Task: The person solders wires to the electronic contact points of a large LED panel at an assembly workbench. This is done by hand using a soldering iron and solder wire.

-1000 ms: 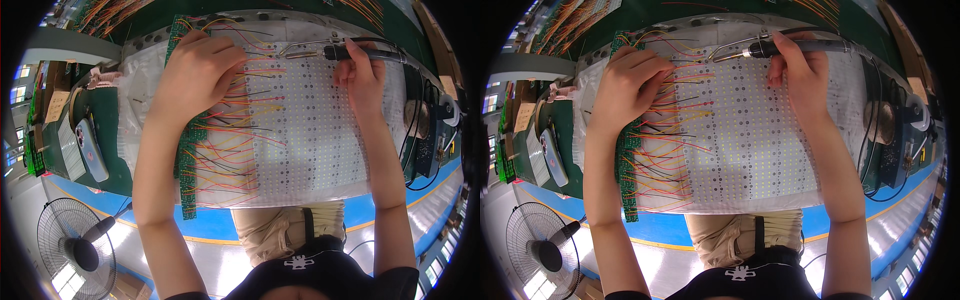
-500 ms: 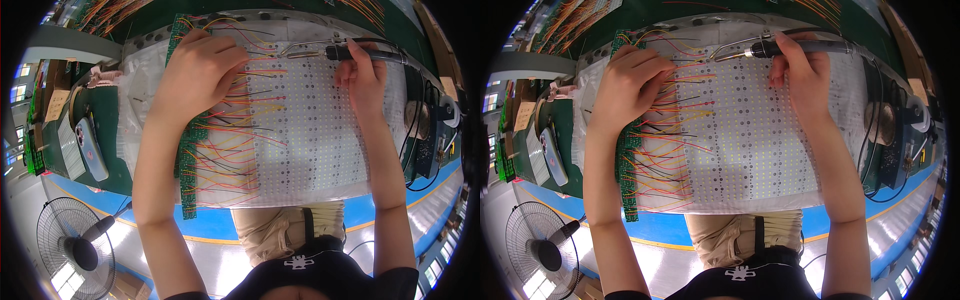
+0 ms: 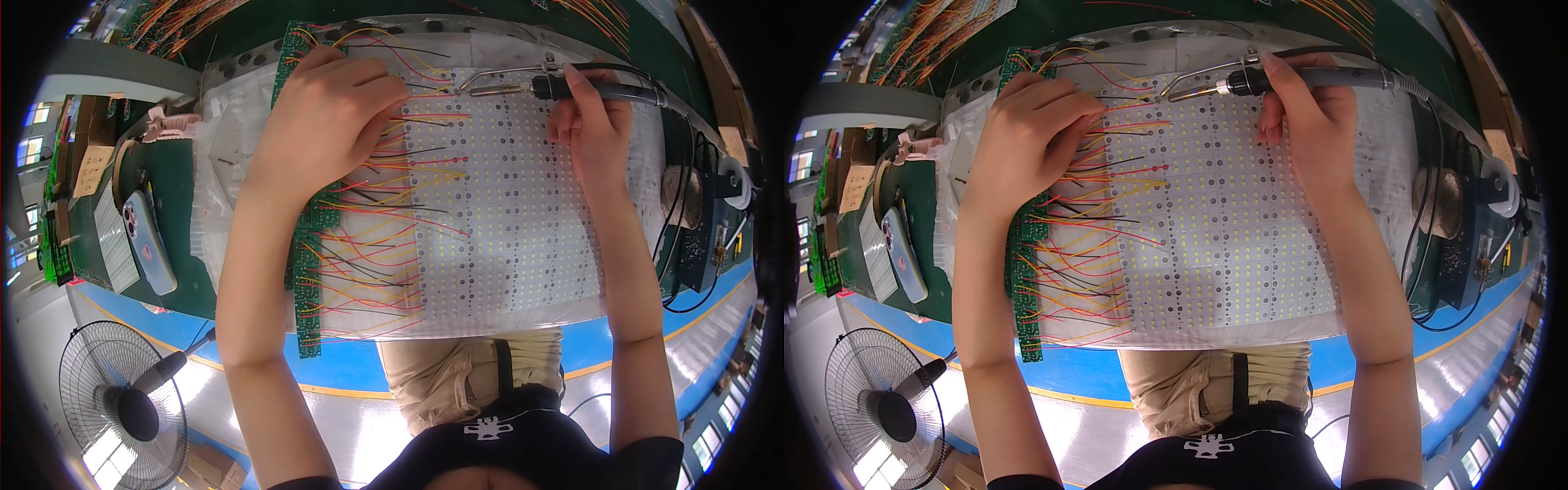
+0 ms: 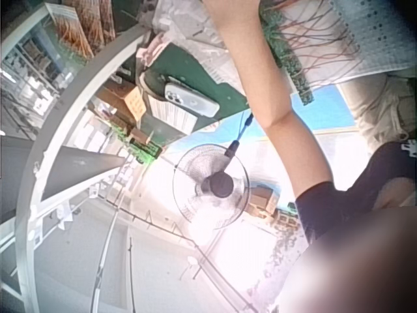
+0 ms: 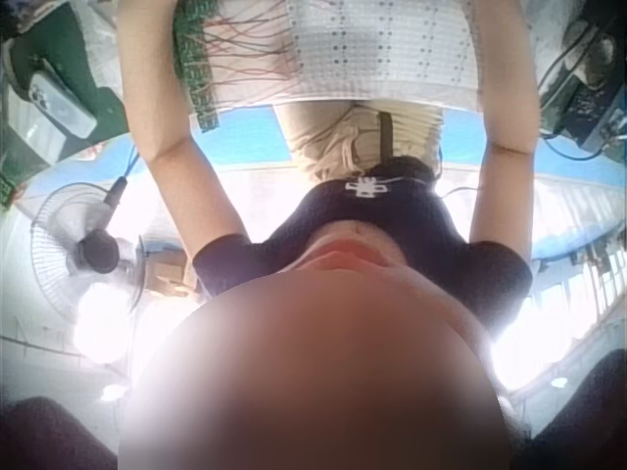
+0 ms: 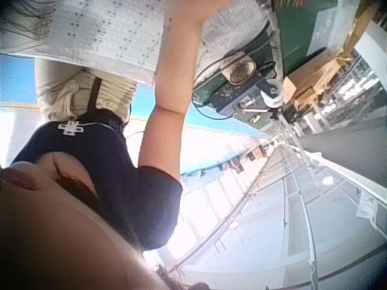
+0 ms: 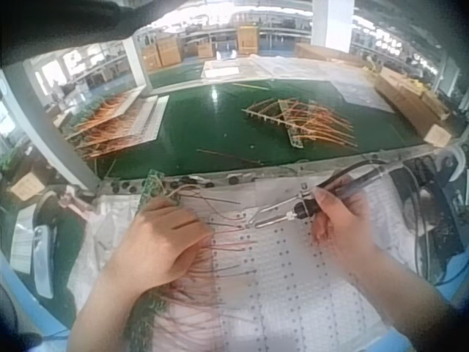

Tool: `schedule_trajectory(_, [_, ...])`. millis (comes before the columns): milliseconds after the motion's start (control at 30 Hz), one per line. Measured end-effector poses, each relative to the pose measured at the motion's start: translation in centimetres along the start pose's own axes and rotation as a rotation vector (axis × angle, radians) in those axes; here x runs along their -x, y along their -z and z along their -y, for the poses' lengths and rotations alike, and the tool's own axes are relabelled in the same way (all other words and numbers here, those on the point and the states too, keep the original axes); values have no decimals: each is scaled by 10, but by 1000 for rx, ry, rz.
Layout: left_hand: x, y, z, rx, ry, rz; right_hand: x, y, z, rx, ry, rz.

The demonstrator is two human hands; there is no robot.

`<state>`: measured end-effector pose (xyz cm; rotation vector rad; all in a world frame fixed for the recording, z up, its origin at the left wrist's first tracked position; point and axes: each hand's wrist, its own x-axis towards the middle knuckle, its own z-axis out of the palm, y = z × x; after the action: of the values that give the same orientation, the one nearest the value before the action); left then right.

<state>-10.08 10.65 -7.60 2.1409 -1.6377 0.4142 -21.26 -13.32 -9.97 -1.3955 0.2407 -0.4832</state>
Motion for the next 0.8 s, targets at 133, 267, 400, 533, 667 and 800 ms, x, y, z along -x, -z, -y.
schedule_trajectory(133, [0, 0, 0, 4, -4, -5, 0, -1, 1, 11, 2, -4])
schedule_trajectory(267, [0, 1, 0, 9, 4, 12, 0, 0, 0, -1, 6, -8])
schedule_trajectory(400, [0, 1, 0, 6, 4, 16, 0, 0, 0, -15, 1, -6])
schedule_trajectory(533, [0, 0, 0, 3, 0, 10, 0, 0, 1, -6, 2, -8])
schedule_trajectory(667, [1, -2, 0, 9, -1, -35, 0, 0, 0, -2, -3, -10])
schedule_trajectory(800, [1, -4, 1, 16, -6, -40, 1, -4, 3, 24, -7, -54])
